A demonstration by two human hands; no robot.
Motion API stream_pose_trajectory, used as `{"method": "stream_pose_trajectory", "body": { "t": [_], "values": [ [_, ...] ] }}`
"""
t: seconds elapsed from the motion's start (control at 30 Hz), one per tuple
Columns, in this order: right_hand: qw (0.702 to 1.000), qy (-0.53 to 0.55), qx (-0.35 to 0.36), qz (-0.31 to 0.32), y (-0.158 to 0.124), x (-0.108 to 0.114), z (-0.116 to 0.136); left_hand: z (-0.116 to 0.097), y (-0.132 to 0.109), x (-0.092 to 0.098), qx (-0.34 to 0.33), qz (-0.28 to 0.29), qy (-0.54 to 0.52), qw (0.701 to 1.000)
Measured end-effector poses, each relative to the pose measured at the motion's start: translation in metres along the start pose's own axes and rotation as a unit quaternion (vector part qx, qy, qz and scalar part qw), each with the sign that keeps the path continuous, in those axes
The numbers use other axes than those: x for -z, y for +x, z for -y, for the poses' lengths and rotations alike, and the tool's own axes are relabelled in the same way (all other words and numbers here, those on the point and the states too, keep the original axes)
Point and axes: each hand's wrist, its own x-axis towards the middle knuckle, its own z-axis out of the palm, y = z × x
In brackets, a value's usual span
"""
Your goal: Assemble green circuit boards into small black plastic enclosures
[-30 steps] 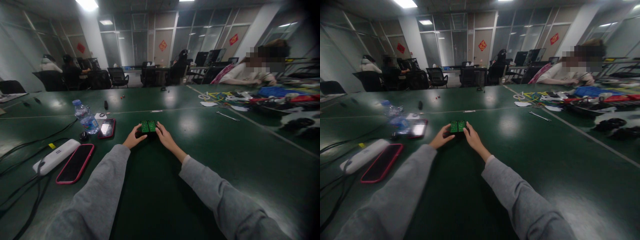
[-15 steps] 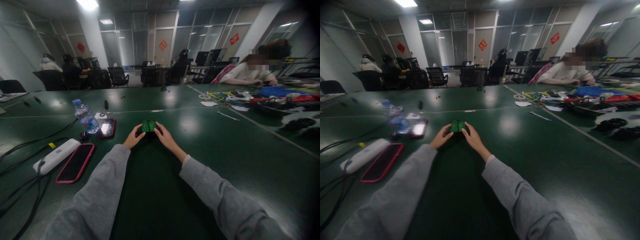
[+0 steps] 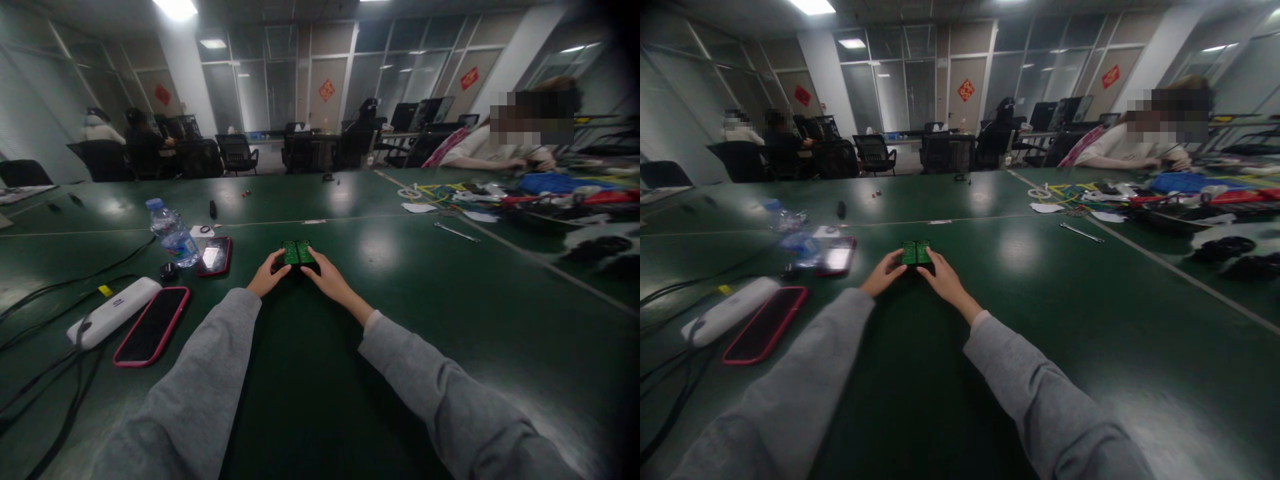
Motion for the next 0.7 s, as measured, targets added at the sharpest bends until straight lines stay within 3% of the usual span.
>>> {"method": "stream_pose_trajectory", "body": {
  "t": [0.47,0.7],
  "values": [
    [0.997,-0.075,0.002,0.002,-0.003,0.0,0.005,-0.002,-0.001,0.0,0.001,0.001,0.022,1.0],
    [0.991,-0.131,0.011,-0.013,-0.003,-0.003,0.004,-0.025,-0.01,-0.004,-0.104,-0.02,0.213,0.971]
  ]
}}
